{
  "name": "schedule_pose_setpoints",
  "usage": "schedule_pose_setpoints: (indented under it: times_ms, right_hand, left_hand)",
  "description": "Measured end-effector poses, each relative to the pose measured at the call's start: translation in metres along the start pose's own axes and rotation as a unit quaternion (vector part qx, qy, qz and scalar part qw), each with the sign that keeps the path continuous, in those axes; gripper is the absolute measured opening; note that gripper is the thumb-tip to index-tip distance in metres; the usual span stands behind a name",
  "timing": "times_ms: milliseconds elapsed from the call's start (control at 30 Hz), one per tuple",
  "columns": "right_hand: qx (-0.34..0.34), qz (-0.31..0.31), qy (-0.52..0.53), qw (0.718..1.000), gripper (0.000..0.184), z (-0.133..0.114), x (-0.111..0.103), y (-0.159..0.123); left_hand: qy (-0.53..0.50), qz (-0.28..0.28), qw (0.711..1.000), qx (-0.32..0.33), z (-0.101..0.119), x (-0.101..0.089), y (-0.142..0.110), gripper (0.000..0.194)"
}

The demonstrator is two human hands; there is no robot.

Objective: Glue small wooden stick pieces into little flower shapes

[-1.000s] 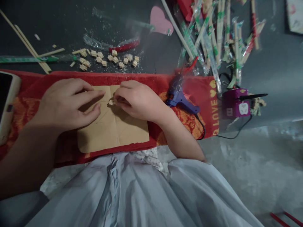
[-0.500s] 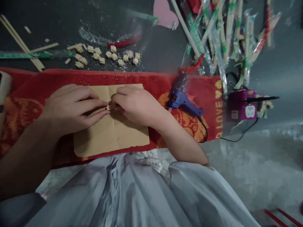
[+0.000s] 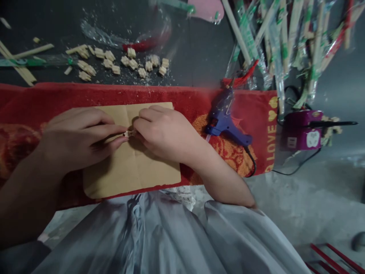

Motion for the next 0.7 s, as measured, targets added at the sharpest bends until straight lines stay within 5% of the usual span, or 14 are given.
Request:
schedule_pose_setpoints:
  times_ms: [200, 700]
  right_hand:
    - [0.008, 0.002, 0.009, 1.000, 0.022, -0.0008, -0.0008, -0.0015]
    - [0.007, -0.025, -0.009, 1.000, 0.025, -0.0018, -0.0027, -0.0009]
  left_hand:
    - [-0.008, 0.032, 0.999, 0.015, 0.0036, -0.0039, 0.0012, 0.011]
    - [0.036, -0.013, 0.999, 0.010, 0.0080, -0.0034, 0.0028, 0.012]
Point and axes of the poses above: each hand's wrist, its own y-axis towards the middle knuckle, its own x-axis out of the palm, z = x × y, the point moved 4 cm from there along y, towards the middle knuckle, and after that the axes turned 6 degrees about x, right-handed, at the moved point
